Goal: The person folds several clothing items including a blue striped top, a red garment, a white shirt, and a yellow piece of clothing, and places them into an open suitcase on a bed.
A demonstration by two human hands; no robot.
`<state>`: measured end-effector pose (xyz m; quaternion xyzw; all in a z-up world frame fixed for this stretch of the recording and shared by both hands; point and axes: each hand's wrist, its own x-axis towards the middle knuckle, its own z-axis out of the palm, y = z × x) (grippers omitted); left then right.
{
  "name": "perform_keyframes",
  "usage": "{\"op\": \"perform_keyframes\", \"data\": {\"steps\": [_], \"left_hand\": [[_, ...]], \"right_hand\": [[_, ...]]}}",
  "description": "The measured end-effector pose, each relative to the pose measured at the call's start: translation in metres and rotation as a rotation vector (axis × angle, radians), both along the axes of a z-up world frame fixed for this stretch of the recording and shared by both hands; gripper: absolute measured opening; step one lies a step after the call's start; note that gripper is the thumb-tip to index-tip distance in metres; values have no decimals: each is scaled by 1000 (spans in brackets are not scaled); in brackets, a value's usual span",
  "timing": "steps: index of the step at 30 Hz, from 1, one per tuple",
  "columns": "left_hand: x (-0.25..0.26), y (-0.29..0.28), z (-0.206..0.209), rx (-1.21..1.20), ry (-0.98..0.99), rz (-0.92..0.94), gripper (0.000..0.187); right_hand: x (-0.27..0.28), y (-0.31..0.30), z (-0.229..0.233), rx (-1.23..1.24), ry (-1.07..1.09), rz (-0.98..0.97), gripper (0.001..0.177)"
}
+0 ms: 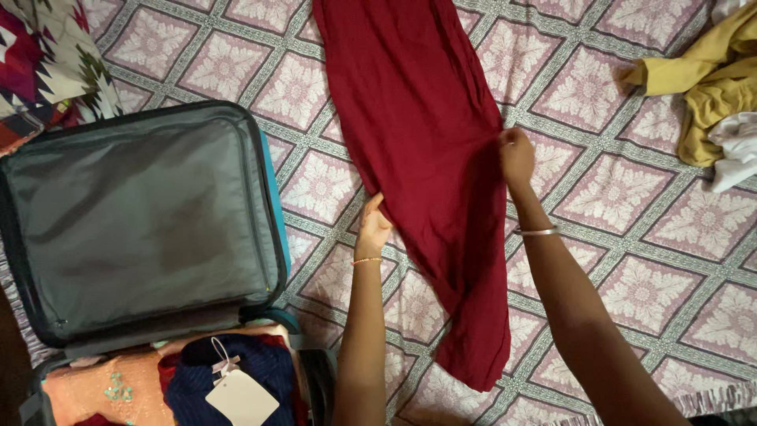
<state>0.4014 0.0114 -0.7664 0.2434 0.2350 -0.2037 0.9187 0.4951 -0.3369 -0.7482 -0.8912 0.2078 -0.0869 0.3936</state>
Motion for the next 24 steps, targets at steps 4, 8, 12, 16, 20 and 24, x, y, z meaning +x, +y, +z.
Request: {"op": "perform_keyframes", "data": {"steps": [4,8,12,16,20,24], "left_hand": [[5,-35,22,803,95,-162,50],[21,-89,23,1658,-40,-21,56],[30,-111,-18,1703,-226,140,48],[40,-93,-39,436,-182,303,47],[42,-59,-32,298,-30,454,51],[10,-38,-8,205,136,407,61]], "right_hand": [[2,-37,-26,544,118,-228,17],[4,-43,-30,532,182,-116,19],[-3,-16,-21,-111,-65,249,28],[-7,-4,-14,-180,-44,247,38],[11,-23,-13,627,130,102,34],[-5,-17,1,850,362,84,27]]}}
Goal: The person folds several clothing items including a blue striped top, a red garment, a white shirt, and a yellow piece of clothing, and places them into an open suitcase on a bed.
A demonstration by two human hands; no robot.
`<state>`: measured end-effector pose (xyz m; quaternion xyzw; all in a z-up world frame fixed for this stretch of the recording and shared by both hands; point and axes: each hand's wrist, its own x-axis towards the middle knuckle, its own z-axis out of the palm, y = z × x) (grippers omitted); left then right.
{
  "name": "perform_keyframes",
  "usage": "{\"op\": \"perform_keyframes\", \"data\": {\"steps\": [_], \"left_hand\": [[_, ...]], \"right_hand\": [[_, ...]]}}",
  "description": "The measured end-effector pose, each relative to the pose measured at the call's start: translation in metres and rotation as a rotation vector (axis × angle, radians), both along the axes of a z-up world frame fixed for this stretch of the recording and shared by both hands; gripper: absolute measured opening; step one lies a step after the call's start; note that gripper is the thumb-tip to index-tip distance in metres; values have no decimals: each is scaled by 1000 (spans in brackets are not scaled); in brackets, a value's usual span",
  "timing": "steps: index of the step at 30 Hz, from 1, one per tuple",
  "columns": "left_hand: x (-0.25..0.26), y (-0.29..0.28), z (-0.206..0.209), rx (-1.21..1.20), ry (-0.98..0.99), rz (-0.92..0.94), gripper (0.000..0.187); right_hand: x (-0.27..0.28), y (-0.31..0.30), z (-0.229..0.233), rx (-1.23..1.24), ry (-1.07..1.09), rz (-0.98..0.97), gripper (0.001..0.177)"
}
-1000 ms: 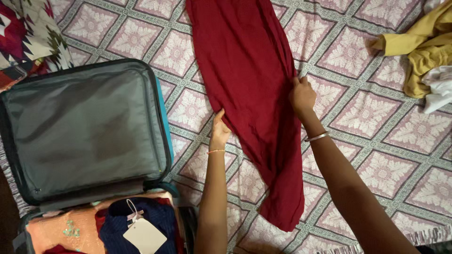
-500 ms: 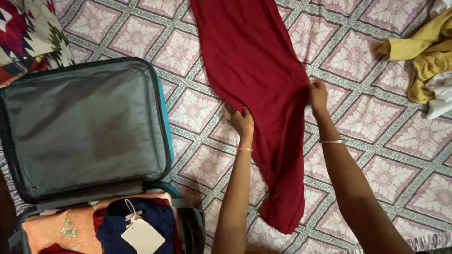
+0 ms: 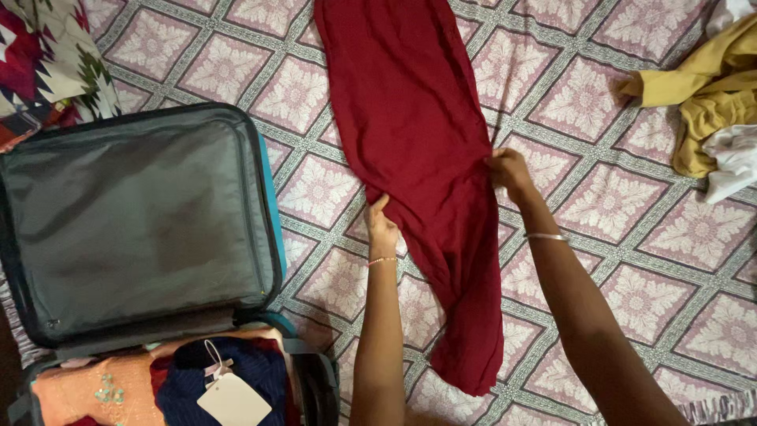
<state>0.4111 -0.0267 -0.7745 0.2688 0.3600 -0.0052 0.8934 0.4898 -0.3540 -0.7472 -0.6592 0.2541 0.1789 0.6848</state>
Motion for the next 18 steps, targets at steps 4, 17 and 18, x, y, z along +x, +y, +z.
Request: {"op": "perform_keyframes", "data": {"steps": [4,17,18], "left_hand": [[-26,1,10,1045,-381,-274,73],[-3,3,145,-169,-29,-260,77],[-3,1,149,-142,-23,-316,74]], "right_hand": [[-1,29,36,-31,50,106,37],[-28,46,207,527,4,-52,36],[-32,44,221,561,40,-44,36]]}}
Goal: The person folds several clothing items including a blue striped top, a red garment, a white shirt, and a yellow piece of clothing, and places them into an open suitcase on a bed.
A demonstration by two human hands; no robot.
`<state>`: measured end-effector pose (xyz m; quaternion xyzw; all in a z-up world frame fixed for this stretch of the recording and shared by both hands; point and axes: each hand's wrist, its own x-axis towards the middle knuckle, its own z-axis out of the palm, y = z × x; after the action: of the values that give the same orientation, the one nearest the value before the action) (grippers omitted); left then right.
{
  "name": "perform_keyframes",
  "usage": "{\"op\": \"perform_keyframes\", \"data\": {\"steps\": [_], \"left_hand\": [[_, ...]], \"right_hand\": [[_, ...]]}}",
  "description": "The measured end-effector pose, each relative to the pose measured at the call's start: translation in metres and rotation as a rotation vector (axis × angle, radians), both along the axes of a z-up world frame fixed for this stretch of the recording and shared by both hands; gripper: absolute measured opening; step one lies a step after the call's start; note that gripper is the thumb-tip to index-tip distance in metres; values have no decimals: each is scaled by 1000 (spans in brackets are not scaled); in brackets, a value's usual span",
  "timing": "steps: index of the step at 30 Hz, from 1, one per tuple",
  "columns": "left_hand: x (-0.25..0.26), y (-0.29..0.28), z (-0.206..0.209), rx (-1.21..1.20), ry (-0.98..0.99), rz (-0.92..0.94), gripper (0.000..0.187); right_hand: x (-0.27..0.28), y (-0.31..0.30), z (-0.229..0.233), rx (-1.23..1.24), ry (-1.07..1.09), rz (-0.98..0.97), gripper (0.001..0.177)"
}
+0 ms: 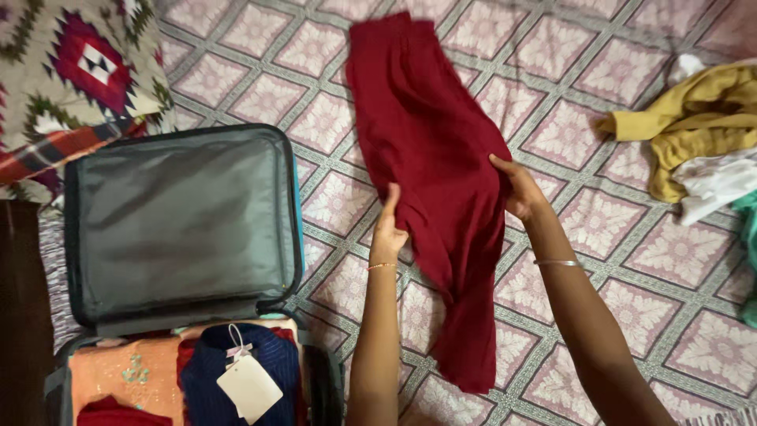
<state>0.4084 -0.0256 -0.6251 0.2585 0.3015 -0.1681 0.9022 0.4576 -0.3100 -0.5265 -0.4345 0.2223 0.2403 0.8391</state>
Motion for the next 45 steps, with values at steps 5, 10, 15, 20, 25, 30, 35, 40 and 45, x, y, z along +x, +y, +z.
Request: {"op": "perform_keyframes", "data": {"steps": [5,10,15,20,25,30,35,40,45], "left_hand": [[17,18,-15,159,-281,154,71],[-8,38,44,-30,-359,140,65],[-69,37,133,493,-640,0,24],[-90,57,257,618,-727,418,11],[-115,56,351,577,-870,389,24],[-155,51,405,740,-953,302,13],[-148,72,418,635,-935,142,23],[-37,93,310,542,-832,113,20],[112,109,218,608,-631,152,22]], "right_hand": [[-14,2,66,-121,-291,-60,32],[-53,20,145,-202,-540,-27,25],[-84,11,211,-329,-733,12,15],[-117,-13,277,-438,-977,-52,10],[-163,-22,338,-875,-1484,-294,13],[-180,-36,356,-208,-1122,-140,23],[-149,-56,325,-46,-1029,-97,9],[-62,-41,254,-232,-766,-82,7],[85,-17,174,-348,-703,-35,7]]}}
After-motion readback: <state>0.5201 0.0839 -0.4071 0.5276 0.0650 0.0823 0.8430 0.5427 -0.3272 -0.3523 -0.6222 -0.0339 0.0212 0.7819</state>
